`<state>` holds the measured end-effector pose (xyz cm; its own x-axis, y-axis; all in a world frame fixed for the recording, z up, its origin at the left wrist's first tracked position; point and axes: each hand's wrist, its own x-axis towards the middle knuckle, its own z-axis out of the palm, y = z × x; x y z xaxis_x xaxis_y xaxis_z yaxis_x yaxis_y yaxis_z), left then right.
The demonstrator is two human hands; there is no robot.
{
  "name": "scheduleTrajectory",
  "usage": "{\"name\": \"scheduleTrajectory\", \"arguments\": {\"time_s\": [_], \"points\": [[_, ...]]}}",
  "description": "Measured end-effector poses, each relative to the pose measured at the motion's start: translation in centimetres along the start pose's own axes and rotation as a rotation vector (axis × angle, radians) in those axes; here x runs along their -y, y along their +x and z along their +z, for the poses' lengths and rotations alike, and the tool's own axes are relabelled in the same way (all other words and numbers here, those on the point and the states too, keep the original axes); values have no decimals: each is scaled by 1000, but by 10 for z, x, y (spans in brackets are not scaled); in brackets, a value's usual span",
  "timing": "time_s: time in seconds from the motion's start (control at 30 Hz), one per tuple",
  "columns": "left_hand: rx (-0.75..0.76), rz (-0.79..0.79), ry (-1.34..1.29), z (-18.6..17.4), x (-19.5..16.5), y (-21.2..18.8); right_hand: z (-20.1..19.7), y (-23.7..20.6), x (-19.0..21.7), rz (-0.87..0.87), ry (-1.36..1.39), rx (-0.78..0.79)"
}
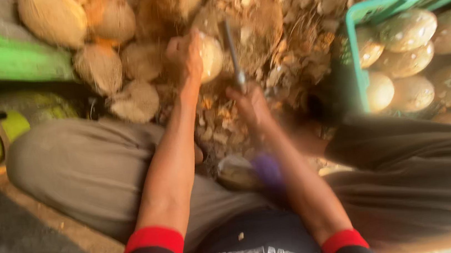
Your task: The person sits on the floor and uses a machete to peel the fibrous husk off a coconut. They hold the coconut with one hand and strike it repeatedly with the machete, rotating it to remove the husk. The peeled coconut is then placed into a green crate.
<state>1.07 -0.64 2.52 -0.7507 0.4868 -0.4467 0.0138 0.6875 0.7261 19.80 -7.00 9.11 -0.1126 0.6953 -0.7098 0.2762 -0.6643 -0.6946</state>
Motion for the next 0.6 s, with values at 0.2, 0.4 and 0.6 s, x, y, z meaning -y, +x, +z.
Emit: {"name": "scheduleTrajectory", "arguments": {"time_s": [0.2, 0.4, 0.6], "points": [[-4, -30, -119, 5, 9, 7, -26, 11, 0, -66, -189, -18], [-128, 125, -23, 19, 12, -21, -11, 18, -22, -264, -305, 24], [-106, 75, -6, 14, 14, -32, -12, 8, -26, -463, -206, -10]]}}
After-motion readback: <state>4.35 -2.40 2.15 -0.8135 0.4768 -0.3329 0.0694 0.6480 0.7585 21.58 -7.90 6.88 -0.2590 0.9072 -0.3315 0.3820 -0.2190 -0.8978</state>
